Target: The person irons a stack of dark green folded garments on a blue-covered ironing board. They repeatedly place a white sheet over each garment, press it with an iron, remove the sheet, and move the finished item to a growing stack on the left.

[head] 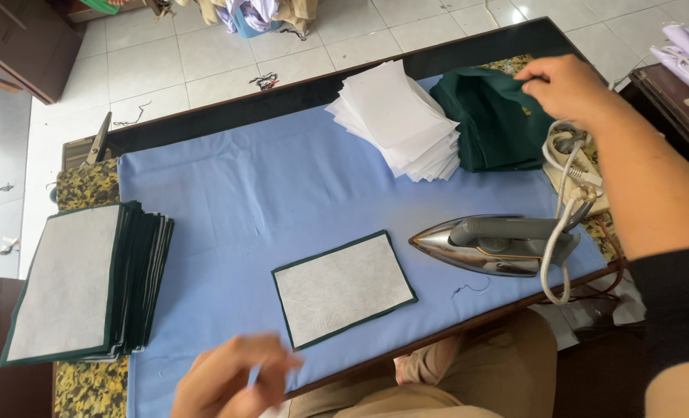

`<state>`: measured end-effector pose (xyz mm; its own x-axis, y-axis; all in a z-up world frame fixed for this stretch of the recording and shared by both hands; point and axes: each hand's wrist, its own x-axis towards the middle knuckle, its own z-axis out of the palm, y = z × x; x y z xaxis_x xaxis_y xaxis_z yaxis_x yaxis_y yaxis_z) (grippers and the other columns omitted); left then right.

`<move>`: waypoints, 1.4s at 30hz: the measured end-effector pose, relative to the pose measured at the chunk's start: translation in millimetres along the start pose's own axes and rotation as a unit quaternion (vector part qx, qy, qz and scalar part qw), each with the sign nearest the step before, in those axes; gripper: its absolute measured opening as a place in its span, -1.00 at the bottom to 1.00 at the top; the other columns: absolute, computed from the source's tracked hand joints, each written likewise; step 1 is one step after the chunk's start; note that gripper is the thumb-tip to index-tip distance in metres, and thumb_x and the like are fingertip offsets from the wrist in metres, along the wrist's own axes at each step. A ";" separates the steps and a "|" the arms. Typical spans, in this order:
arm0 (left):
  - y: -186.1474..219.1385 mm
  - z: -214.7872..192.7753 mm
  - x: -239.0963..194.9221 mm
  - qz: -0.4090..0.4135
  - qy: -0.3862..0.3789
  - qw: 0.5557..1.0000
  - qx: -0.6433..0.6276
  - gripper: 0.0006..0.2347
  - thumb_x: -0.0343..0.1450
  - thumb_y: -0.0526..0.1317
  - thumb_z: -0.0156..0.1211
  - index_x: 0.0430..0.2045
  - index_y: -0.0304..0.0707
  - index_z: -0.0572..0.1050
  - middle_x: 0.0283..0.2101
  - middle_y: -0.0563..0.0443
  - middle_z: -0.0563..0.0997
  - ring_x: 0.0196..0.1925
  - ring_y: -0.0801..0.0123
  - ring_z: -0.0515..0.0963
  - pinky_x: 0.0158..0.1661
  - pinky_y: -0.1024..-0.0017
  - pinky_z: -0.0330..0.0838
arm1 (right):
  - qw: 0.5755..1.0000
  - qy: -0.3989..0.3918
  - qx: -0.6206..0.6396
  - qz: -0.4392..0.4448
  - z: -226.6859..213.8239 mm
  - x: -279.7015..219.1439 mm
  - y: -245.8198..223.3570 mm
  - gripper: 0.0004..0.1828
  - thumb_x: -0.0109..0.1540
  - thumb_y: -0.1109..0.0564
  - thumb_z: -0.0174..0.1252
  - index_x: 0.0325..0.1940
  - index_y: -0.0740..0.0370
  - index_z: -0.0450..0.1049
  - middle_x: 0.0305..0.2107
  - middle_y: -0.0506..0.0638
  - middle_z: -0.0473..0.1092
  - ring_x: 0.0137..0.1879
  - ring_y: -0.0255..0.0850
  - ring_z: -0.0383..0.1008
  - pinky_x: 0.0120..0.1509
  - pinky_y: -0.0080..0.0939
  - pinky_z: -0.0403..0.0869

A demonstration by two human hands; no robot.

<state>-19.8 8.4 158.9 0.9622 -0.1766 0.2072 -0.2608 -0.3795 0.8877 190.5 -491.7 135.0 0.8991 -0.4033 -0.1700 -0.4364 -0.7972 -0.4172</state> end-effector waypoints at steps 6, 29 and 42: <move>7.0 49.0 59.4 0.261 -0.117 0.958 0.016 -0.81 0.52 -0.19 0.08 -0.07 -0.26 0.48 -0.01 -0.10 0.56 -0.01 0.16 0.53 0.08 0.29 0.36 | 0.989 -0.110 0.034 -0.097 -28.7 -125.0 -84.4 -0.68 0.42 0.18 0.00 0.19 0.18 0.57 -0.72 0.13 0.25 -0.73 -0.23 -0.09 -0.64 -0.19 -0.03; -134.3 31.9 78.9 0.281 0.057 0.909 0.301 -0.78 0.31 -0.35 0.41 -0.26 0.04 0.59 -0.31 0.16 0.51 -0.25 0.28 0.59 -0.20 0.34 0.51 | 0.822 0.134 0.049 -0.551 136.8 -159.9 -50.1 -0.74 0.14 0.37 0.34 -0.18 0.08 0.63 -0.34 -0.10 0.45 -0.20 -0.14 0.42 -0.08 -0.16 0.48; -184.4 40.1 9.2 0.238 -0.029 0.909 0.340 -0.89 0.37 -0.31 0.34 -0.28 -0.07 0.66 -0.09 0.12 0.65 0.09 0.31 0.55 0.12 0.32 0.36 | 0.795 0.128 0.035 -0.592 224.8 -211.1 -14.3 -0.94 0.31 0.21 0.18 -0.23 0.19 0.56 -0.41 -0.09 0.36 -0.26 -0.15 0.39 -0.19 -0.20 0.40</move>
<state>34.1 40.4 -19.3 0.7272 -0.5075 0.4621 -0.6533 -0.7182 0.2393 14.3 -294.2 -23.9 0.6381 0.5254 0.5628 0.7216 -0.6630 -0.1992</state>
